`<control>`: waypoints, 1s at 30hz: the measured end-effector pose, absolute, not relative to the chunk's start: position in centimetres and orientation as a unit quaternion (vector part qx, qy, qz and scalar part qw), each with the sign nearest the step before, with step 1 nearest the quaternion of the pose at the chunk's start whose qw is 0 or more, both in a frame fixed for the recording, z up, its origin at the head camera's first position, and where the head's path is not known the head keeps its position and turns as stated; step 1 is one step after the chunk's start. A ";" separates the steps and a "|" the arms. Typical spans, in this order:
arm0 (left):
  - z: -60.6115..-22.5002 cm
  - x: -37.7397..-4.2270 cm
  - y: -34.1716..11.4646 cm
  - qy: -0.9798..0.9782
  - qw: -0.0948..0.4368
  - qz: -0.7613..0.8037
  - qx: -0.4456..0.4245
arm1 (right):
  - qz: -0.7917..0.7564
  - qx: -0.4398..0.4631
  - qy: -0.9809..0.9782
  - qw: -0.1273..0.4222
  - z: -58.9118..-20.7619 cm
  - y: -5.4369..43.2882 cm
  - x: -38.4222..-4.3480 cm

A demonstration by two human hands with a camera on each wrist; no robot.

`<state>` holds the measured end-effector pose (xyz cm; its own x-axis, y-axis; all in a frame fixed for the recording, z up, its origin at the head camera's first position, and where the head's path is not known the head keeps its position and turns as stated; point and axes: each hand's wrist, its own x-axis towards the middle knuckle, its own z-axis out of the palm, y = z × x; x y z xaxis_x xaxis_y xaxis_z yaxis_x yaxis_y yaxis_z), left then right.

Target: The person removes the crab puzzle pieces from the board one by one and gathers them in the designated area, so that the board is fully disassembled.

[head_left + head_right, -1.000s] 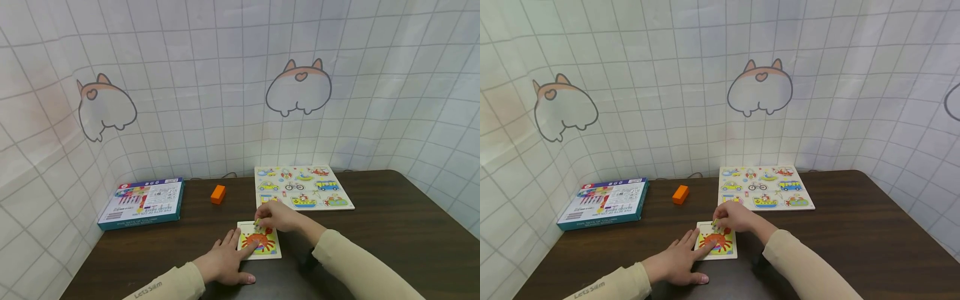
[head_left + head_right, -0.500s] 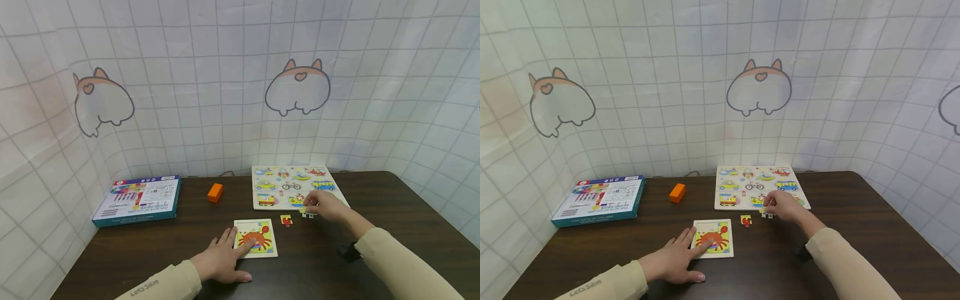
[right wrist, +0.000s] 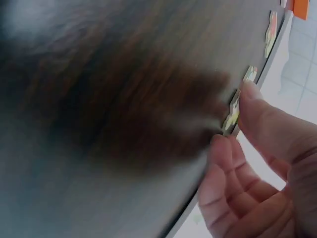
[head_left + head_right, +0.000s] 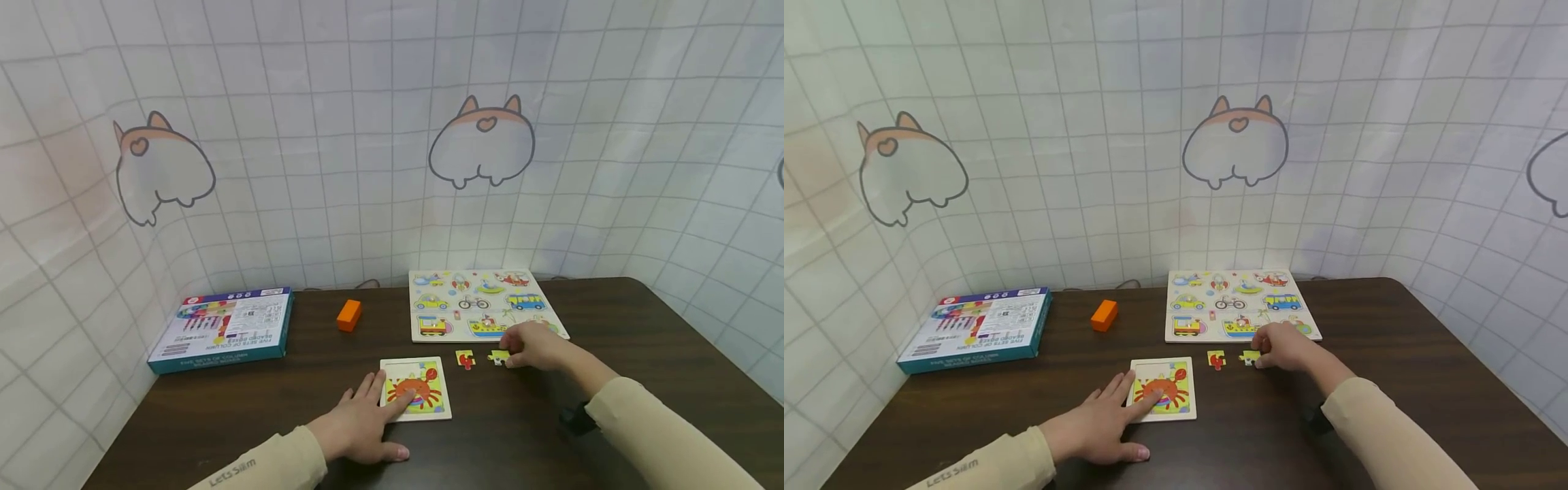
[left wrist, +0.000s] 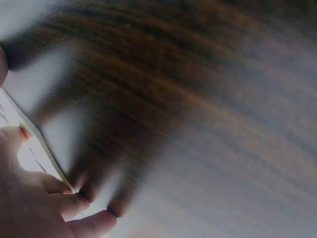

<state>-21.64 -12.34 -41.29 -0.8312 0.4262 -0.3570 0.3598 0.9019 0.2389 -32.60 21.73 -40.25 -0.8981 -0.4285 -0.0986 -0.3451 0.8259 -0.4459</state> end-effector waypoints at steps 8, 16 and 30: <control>-40.6 -21.6 -12.2 0.957 0.204 0.075 0.195 | -0.219 -0.213 0.948 0.093 -40.5 21.7 -32.4; -40.5 -21.4 -12.2 0.956 0.207 0.076 0.196 | -0.225 -0.206 0.947 0.101 -40.5 20.9 -32.6; -40.6 -21.4 -12.0 0.956 0.205 0.071 0.196 | -0.231 -0.190 0.947 0.114 -40.5 21.2 -32.6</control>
